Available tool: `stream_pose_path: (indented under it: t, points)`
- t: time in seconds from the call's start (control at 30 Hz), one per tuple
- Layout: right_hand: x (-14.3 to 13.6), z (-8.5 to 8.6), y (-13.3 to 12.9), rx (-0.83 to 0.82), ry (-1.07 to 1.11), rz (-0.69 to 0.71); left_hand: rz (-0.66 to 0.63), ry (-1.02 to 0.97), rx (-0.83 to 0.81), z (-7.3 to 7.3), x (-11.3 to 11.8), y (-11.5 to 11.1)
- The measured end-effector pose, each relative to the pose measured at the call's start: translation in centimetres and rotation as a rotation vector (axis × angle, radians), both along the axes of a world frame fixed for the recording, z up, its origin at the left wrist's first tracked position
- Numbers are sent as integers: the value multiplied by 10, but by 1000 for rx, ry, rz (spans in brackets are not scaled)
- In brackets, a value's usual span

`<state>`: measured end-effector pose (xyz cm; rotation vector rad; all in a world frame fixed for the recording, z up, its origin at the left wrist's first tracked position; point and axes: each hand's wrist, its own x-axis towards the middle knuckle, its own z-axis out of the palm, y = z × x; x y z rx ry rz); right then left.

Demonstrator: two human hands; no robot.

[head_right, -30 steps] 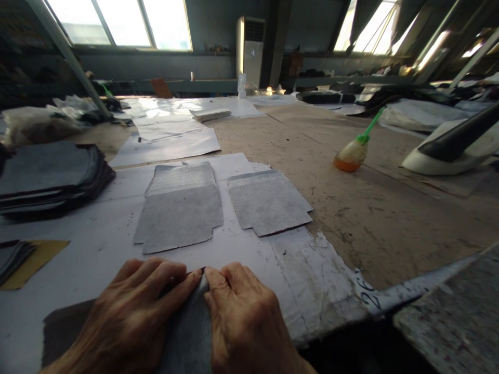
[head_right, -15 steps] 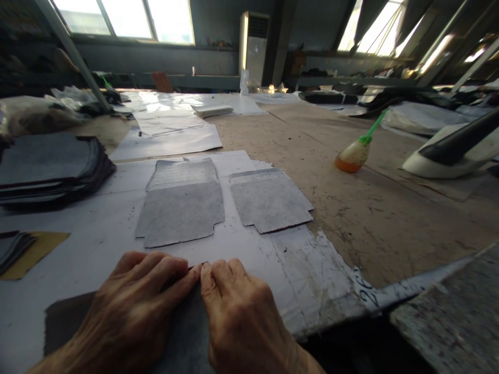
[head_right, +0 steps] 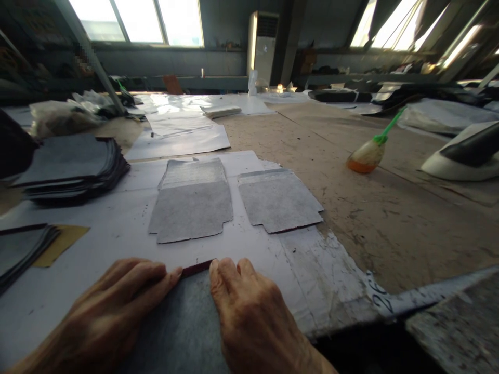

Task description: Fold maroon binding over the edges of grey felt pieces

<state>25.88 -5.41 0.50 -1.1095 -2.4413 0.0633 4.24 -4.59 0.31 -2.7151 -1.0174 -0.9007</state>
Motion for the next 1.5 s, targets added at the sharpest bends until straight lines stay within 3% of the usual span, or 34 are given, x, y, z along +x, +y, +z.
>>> stream_pose_path:
  t: [0.13, 0.27, 0.33, 0.4, 0.5, 0.6, 0.7, 0.87, 1.0, 1.3, 1.5]
  points:
    - [4, 5, 3, -54, 40, -6, -11, 19, -2, -2, 3, 0]
    - [16, 11, 15, -249, 303, -124, 7, -48, -73, -5, 4, 2]
    - [19, 12, 20, -219, 407, -217, 12, -75, -89, -5, 4, 2]
    - [17, 13, 21, -53, 414, -269, 18, -90, -85, -5, 4, 3]
    - [2, 14, 14, 190, 333, -103, 6, -105, -68, -4, 6, 5]
    - [-16, 12, 8, 192, 208, 57, 1, -123, -78, -3, 7, 7]
    - [-23, 5, 6, 166, 119, 49, 22, -125, -86, -4, 6, 8]
    - [-18, 0, 6, 146, 160, 63, 12, -38, -121, -1, -4, 4]
    - [-17, 3, 5, 108, 98, 82, -16, 12, -107, 2, -8, 3]
    - [-25, 11, 5, 10, -76, 90, -73, 96, -277, 22, -13, 6]
    - [-27, 13, 8, 127, -141, 99, -39, -18, -92, 8, -39, 2]
